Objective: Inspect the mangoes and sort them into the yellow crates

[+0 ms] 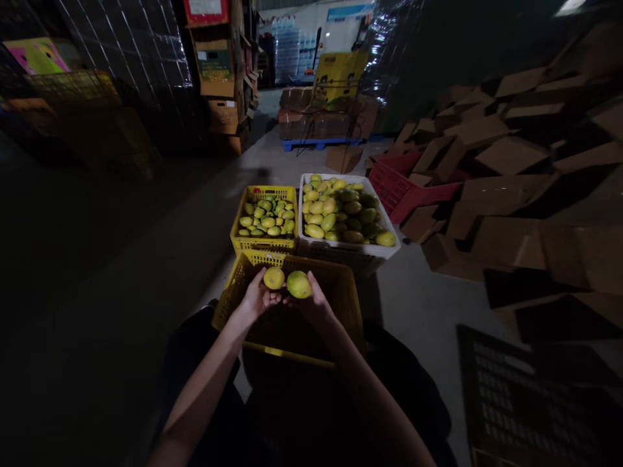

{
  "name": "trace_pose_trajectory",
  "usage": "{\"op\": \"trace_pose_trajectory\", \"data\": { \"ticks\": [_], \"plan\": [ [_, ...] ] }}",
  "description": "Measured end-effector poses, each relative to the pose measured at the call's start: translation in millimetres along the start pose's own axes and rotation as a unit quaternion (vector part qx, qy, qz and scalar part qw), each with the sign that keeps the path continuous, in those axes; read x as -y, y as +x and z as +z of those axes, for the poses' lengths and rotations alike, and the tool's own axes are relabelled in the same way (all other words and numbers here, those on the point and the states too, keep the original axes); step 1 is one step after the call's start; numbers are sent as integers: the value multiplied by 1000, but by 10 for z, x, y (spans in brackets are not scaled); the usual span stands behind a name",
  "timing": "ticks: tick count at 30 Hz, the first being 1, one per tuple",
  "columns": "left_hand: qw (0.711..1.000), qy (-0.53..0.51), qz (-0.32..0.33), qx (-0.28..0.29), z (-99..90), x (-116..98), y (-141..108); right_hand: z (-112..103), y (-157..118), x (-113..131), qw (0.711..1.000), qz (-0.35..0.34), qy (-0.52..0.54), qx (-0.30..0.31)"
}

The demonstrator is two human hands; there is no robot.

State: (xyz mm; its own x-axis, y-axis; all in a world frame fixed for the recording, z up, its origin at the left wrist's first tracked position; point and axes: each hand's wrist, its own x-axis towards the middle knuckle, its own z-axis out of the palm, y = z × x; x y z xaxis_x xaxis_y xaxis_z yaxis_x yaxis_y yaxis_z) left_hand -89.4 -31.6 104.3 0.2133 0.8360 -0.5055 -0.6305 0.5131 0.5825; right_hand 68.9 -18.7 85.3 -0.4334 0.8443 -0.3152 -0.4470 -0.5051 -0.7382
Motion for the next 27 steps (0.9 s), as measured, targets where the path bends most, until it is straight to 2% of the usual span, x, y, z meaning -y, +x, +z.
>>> {"op": "trace_pose_trajectory", "data": {
  "ticks": [4, 8, 13, 17, 20, 23, 27],
  "plan": [
    [993, 120, 6, -12, -39, 28, 23, -35, 26, -31, 999, -7, -38, 15],
    [983, 182, -12, -29, -77, 54, 59, -21, 13, 0, 999, -28, -40, 16],
    [987, 162, 6, -19, -74, 67, 96, 58, -35, 62, 997, -62, -32, 43],
    [988, 152, 31, 2, -55, 49, 50, 97, -115, 82, 992, -83, -56, 82],
    [990, 135, 39, 10, -41, 29, 3, 87, -146, 66, 989, -96, -75, 87],
    [994, 100, 43, 0, -27, 4, -18, 56, -104, 2, 990, -81, -88, 78],
    [994, 74, 64, -38, -7, -30, -45, 17, 20, -122, 990, -71, -103, 61]
  ]
}}
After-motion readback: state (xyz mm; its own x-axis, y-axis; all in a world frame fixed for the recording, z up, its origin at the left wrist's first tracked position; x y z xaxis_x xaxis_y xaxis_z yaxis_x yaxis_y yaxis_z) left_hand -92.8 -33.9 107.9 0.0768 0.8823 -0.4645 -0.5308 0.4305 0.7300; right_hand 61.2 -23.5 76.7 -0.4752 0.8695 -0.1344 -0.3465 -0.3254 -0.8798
